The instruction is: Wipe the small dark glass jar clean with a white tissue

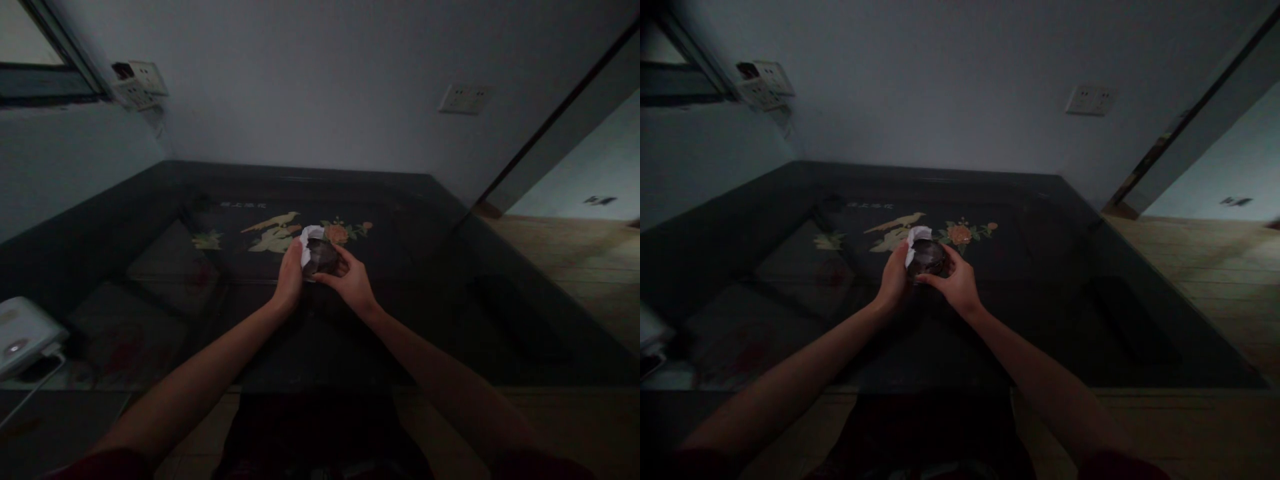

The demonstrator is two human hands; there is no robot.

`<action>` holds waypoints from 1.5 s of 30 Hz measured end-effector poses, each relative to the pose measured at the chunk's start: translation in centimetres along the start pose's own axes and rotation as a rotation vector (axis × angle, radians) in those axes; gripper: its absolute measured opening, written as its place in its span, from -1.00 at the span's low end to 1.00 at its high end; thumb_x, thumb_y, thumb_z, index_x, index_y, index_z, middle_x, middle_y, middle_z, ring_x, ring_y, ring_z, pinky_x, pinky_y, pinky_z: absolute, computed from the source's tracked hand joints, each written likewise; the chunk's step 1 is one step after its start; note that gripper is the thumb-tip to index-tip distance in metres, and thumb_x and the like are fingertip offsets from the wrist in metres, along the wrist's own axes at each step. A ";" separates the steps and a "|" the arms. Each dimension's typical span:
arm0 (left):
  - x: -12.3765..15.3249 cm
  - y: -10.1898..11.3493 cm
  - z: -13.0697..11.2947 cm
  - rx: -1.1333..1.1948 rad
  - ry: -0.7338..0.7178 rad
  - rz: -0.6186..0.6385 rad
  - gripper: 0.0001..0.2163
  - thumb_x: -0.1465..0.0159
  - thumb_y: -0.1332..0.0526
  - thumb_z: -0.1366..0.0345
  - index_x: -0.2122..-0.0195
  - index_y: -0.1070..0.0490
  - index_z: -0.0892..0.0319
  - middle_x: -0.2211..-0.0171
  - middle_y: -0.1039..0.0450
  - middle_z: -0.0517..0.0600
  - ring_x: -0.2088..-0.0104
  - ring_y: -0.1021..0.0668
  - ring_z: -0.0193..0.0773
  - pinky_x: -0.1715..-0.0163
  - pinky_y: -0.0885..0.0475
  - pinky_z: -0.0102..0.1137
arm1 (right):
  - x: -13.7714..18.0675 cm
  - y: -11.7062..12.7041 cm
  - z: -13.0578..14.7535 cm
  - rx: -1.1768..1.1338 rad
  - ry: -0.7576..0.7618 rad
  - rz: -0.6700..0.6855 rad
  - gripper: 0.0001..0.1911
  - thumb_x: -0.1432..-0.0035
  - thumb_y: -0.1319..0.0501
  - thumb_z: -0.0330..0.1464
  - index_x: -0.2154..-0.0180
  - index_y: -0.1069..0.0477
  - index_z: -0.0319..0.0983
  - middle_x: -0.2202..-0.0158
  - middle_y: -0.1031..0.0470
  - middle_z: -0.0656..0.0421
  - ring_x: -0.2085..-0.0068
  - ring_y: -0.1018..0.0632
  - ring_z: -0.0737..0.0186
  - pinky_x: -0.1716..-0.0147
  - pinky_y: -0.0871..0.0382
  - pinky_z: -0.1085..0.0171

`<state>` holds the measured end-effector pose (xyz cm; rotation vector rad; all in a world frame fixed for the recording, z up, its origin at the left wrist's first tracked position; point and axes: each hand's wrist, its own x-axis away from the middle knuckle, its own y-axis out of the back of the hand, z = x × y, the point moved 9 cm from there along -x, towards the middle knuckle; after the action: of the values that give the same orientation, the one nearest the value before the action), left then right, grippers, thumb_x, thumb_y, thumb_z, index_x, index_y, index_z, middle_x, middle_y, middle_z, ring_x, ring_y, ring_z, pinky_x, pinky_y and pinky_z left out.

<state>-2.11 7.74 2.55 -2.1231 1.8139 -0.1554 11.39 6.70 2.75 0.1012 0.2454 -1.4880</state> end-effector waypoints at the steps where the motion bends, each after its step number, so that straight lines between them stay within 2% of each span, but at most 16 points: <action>1: 0.5 -0.5 -0.4 -0.060 -0.076 0.040 -0.63 -0.31 -0.04 0.01 0.02 -0.39 0.11 -0.01 -0.44 0.04 -0.06 -0.46 -0.17 -0.12 -0.29 -0.28 | -0.2 0.3 -0.1 -0.006 -0.003 -0.018 -0.11 0.34 -0.53 -0.27 -0.10 -0.35 -0.26 -0.04 -0.51 -0.04 -0.05 -0.54 -0.02 -0.11 -0.40 0.04; 3: 1.7 -1.4 -1.2 -0.179 -0.213 0.096 -0.57 -0.35 0.02 -0.03 -0.12 -0.28 0.06 -0.17 -0.30 0.06 -0.19 -0.34 -0.17 -0.22 -0.18 -0.24 | -0.5 0.8 -0.4 -0.023 -0.015 -0.037 -0.15 0.33 -0.52 -0.28 -0.08 -0.36 -0.25 -0.02 -0.53 -0.03 -0.04 -0.55 0.00 -0.11 -0.40 0.04; 6: 2.8 -2.0 -2.2 -0.336 -0.359 0.107 -0.54 -0.36 0.05 -0.02 -0.21 -0.17 0.05 -0.25 -0.16 0.11 -0.26 -0.24 -0.15 -0.28 -0.05 -0.17 | -0.8 1.1 -0.8 -0.057 -0.045 -0.048 -0.22 0.30 -0.50 -0.29 -0.03 -0.39 -0.28 0.03 -0.56 -0.03 0.02 -0.58 0.01 -0.09 -0.42 0.03; 13: 2.5 -3.0 -4.0 -0.453 -0.590 0.240 -0.56 -0.40 0.10 0.04 -0.22 -0.16 0.08 -0.23 -0.19 0.14 -0.26 -0.23 -0.13 -0.28 -0.05 -0.12 | -0.8 1.3 -0.1 -0.148 -0.116 -0.060 -0.35 0.32 -0.49 -0.38 0.08 -0.45 -0.25 0.09 -0.59 0.04 0.04 -0.59 0.05 -0.07 -0.43 0.07; 15: 2.1 -3.0 -4.2 -0.433 -0.594 0.261 -0.56 -0.39 0.10 0.03 -0.21 -0.18 0.08 -0.22 -0.22 0.14 -0.24 -0.26 -0.12 -0.26 -0.08 -0.11 | -0.6 1.3 0.2 -0.170 -0.135 -0.066 -0.38 0.32 -0.49 -0.39 0.11 -0.47 -0.24 0.12 -0.61 0.07 0.06 -0.60 0.07 -0.05 -0.44 0.09; 17: 1.6 -2.8 -3.8 -0.384 -0.535 0.257 -0.56 -0.39 0.11 0.01 -0.18 -0.21 0.09 -0.19 -0.26 0.14 -0.21 -0.31 -0.12 -0.23 -0.14 -0.13 | -0.5 1.2 0.4 -0.174 -0.145 -0.068 -0.40 0.33 -0.50 -0.39 0.13 -0.48 -0.23 0.15 -0.62 0.08 0.09 -0.60 0.08 -0.03 -0.45 0.09; 19: 1.0 -2.4 -3.1 -0.333 -0.453 0.232 -0.56 -0.40 0.15 0.01 -0.16 -0.23 0.10 -0.14 -0.31 0.14 -0.15 -0.38 -0.13 -0.18 -0.22 -0.15 | -0.4 1.1 0.5 -0.175 -0.147 -0.060 -0.41 0.34 -0.50 -0.39 0.15 -0.49 -0.23 0.16 -0.62 0.09 0.11 -0.61 0.08 -0.02 -0.46 0.10; 21: 1.0 -2.1 -2.9 -0.340 -0.442 0.204 -0.55 -0.40 0.17 0.02 -0.17 -0.22 0.11 -0.12 -0.34 0.14 -0.12 -0.40 -0.14 -0.15 -0.26 -0.16 | -0.4 0.9 0.4 -0.175 -0.147 -0.048 -0.42 0.33 -0.50 -0.39 0.14 -0.49 -0.23 0.16 -0.62 0.10 0.10 -0.60 0.09 -0.02 -0.45 0.10; 26: 3.1 -3.4 -5.2 -0.612 -0.787 0.256 -0.55 -0.38 0.08 0.01 -0.19 -0.19 0.11 -0.20 -0.23 0.19 -0.22 -0.28 -0.08 -0.22 -0.14 -0.07 | -0.3 0.7 0.1 -0.181 -0.172 -0.027 -0.49 0.23 -0.47 -0.31 0.15 -0.51 -0.22 0.15 -0.62 0.09 0.10 -0.60 0.08 -0.04 -0.43 0.07; 28: 3.6 -3.7 -6.0 -0.637 -0.859 0.289 -0.56 -0.38 0.07 0.02 -0.18 -0.20 0.11 -0.19 -0.24 0.18 -0.22 -0.28 -0.07 -0.21 -0.15 -0.06 | -0.3 0.5 0.3 -0.179 -0.159 -0.011 -0.47 0.22 -0.46 -0.29 0.12 -0.50 -0.22 0.13 -0.61 0.09 0.10 -0.60 0.08 -0.03 -0.43 0.06; 30: 3.2 -3.5 -6.3 -0.575 -0.820 0.297 -0.56 -0.38 0.06 0.02 -0.17 -0.23 0.12 -0.16 -0.29 0.17 -0.18 -0.33 -0.08 -0.19 -0.19 -0.09 | -0.3 0.5 0.7 -0.157 -0.128 0.000 -0.40 0.26 -0.48 -0.30 0.08 -0.49 -0.22 0.11 -0.60 0.08 0.08 -0.59 0.06 -0.04 -0.43 0.07; 33: 1.4 -2.4 -5.1 -0.384 -0.576 0.255 -0.56 -0.38 0.09 0.01 -0.10 -0.32 0.13 -0.09 -0.39 0.14 -0.09 -0.44 -0.10 -0.13 -0.28 -0.14 | -0.2 0.4 1.3 -0.107 -0.073 0.012 -0.23 0.37 -0.53 -0.32 0.01 -0.45 -0.23 0.07 -0.58 0.05 0.03 -0.58 0.02 -0.07 -0.43 0.06; 37: -0.5 -0.5 -2.0 -0.200 -0.216 0.089 -0.49 -0.33 0.07 -0.10 0.02 -0.43 0.19 0.04 -0.51 0.13 0.00 -0.53 -0.07 -0.07 -0.37 -0.15 | -0.1 0.2 1.7 -0.069 -0.028 0.034 -0.09 0.42 -0.55 -0.29 -0.07 -0.39 -0.23 0.01 -0.54 0.00 -0.03 -0.55 0.00 -0.09 -0.42 0.05; 39: -0.4 0.0 -1.7 -0.195 -0.186 0.032 -0.47 -0.32 0.06 -0.12 0.04 -0.44 0.20 0.06 -0.52 0.13 0.02 -0.53 -0.06 -0.06 -0.38 -0.13 | -0.1 0.0 1.6 -0.069 -0.037 0.051 -0.11 0.40 -0.55 -0.28 -0.06 -0.39 -0.23 0.02 -0.55 0.01 -0.02 -0.55 0.01 -0.08 -0.42 0.05; 41: 0.4 -0.5 -3.3 -0.239 -0.334 0.079 -0.50 -0.34 0.08 -0.09 0.02 -0.42 0.16 0.03 -0.49 0.12 -0.02 -0.51 -0.08 -0.09 -0.35 -0.14 | 0.0 -0.2 1.5 -0.096 -0.066 0.070 -0.22 0.36 -0.53 -0.26 0.00 -0.44 -0.22 0.06 -0.57 0.05 0.02 -0.57 0.04 -0.06 -0.42 0.07; 45: 3.4 -2.5 -7.2 -0.461 -0.788 0.231 -0.62 -0.39 0.10 0.05 0.01 -0.40 0.09 -0.01 -0.46 0.09 -0.10 -0.44 -0.11 -0.16 -0.27 -0.10 | 0.3 -0.7 1.0 -0.199 -0.133 0.097 -0.47 0.24 -0.48 -0.16 0.18 -0.51 -0.21 0.20 -0.61 0.13 0.13 -0.59 0.12 0.04 -0.44 0.17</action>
<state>-1.33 3.39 9.64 -1.7947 1.6455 1.0869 10.80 6.10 3.71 -0.1430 0.2760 -1.3600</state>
